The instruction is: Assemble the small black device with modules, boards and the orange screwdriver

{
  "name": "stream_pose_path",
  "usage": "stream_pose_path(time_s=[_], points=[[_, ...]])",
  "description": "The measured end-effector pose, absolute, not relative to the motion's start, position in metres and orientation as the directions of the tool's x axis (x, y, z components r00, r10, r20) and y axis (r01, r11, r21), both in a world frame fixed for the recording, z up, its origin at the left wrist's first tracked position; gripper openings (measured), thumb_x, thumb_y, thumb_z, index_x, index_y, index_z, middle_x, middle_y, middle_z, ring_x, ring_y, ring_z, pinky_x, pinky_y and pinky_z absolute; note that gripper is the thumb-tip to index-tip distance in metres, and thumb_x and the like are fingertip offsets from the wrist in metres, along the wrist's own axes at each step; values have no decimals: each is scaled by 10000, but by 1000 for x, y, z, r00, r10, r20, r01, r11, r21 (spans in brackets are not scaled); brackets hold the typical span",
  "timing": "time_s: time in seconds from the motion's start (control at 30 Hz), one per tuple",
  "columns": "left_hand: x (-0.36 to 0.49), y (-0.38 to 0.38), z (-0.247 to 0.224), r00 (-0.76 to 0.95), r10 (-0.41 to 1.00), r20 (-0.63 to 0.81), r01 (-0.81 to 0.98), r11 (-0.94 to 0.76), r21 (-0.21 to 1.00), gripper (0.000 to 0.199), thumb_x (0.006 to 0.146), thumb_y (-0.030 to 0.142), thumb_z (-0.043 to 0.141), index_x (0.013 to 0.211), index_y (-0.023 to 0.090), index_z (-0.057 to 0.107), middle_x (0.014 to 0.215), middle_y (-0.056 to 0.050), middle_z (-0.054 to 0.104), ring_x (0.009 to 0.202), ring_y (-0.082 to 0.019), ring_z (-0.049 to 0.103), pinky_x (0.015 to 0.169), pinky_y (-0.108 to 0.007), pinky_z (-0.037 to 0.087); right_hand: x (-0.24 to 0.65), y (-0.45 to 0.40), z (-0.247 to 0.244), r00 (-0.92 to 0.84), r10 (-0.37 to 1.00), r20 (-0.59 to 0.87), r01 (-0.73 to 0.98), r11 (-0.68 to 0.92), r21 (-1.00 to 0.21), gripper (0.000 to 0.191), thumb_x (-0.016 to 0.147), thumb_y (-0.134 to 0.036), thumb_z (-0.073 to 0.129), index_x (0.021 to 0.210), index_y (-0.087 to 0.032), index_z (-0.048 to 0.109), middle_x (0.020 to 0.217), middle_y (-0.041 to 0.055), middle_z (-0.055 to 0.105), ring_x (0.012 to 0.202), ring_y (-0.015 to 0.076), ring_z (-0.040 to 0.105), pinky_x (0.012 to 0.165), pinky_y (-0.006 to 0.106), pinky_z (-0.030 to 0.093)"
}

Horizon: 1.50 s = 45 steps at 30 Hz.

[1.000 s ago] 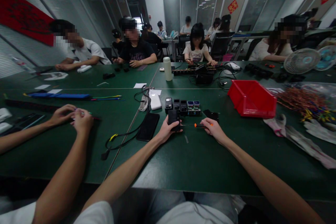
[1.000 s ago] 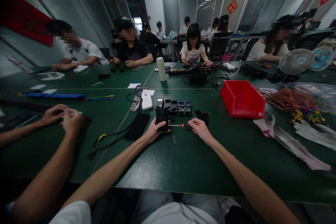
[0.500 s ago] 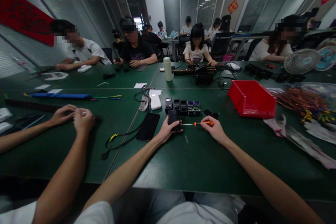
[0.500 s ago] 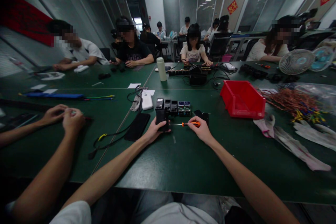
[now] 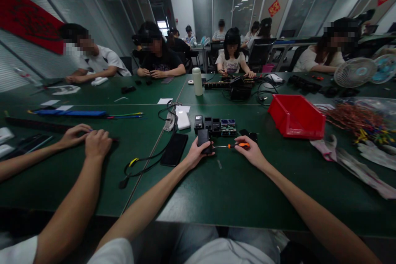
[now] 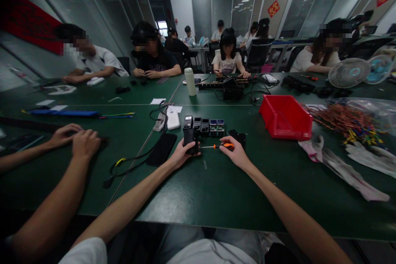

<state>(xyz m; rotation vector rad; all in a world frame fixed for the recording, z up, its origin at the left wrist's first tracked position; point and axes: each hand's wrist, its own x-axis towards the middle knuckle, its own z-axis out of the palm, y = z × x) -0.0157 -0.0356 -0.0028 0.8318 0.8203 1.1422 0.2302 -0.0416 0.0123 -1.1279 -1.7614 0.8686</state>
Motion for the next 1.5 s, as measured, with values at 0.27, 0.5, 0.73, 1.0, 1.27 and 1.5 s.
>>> stream_pose_path(time_s=[0.27, 0.5, 0.73, 1.0, 1.27, 1.5], points=[[-15, -36, -5, 208, 971, -117, -417, 196, 887, 458, 699, 285, 680, 1091, 186, 464, 995, -93, 602, 836, -185, 617, 738, -453, 546, 230, -41, 4, -146, 967, 211, 340, 249, -907, 310, 819, -446, 500, 957, -180, 575, 748, 28, 563, 610, 146, 527, 541, 266, 434], [-14, -35, -5, 228, 967, -109, -427, 200, 882, 435, 716, 289, 665, 1087, 187, 461, 996, -90, 602, 844, -188, 620, 748, -477, 539, 230, -39, 4, -128, 941, 313, 312, 338, -888, 233, 809, -393, 542, 911, -186, 577, 893, 56, 576, 777, 184, 557, 663, 300, 464], [-16, -34, -6, 233, 967, -102, -440, 198, 876, 429, 725, 288, 656, 1095, 191, 461, 996, -89, 604, 852, -192, 621, 750, -483, 537, 229, -37, 2, -147, 918, 369, 260, 396, -881, 169, 781, -321, 592, 892, -196, 572, 883, 47, 572, 821, 199, 561, 750, 334, 461], [-17, -34, -7, 249, 964, -93, -437, 198, 877, 423, 737, 286, 644, 1105, 189, 461, 988, -87, 607, 853, -197, 624, 765, -493, 529, 231, -37, 3, -142, 906, 398, 250, 422, -871, 134, 772, -277, 597, 876, -196, 575, 902, 48, 577, 866, 206, 557, 795, 346, 452], [-18, -34, -6, 256, 962, -95, -425, 200, 883, 442, 726, 274, 658, 1107, 188, 453, 999, -90, 608, 837, -191, 630, 758, -472, 536, 229, -40, 5, -158, 920, 359, 262, 390, -883, 165, 779, -307, 591, 898, -193, 577, 889, 47, 578, 820, 201, 565, 741, 339, 461], [-17, -35, -6, 236, 968, -85, -419, 180, 890, 448, 716, 273, 665, 1100, 198, 448, 1011, -82, 608, 831, -182, 632, 747, -464, 543, 228, -40, 4, -142, 928, 345, 292, 372, -881, 189, 774, -332, 600, 904, -197, 578, 878, 37, 577, 811, 194, 566, 728, 332, 459]])
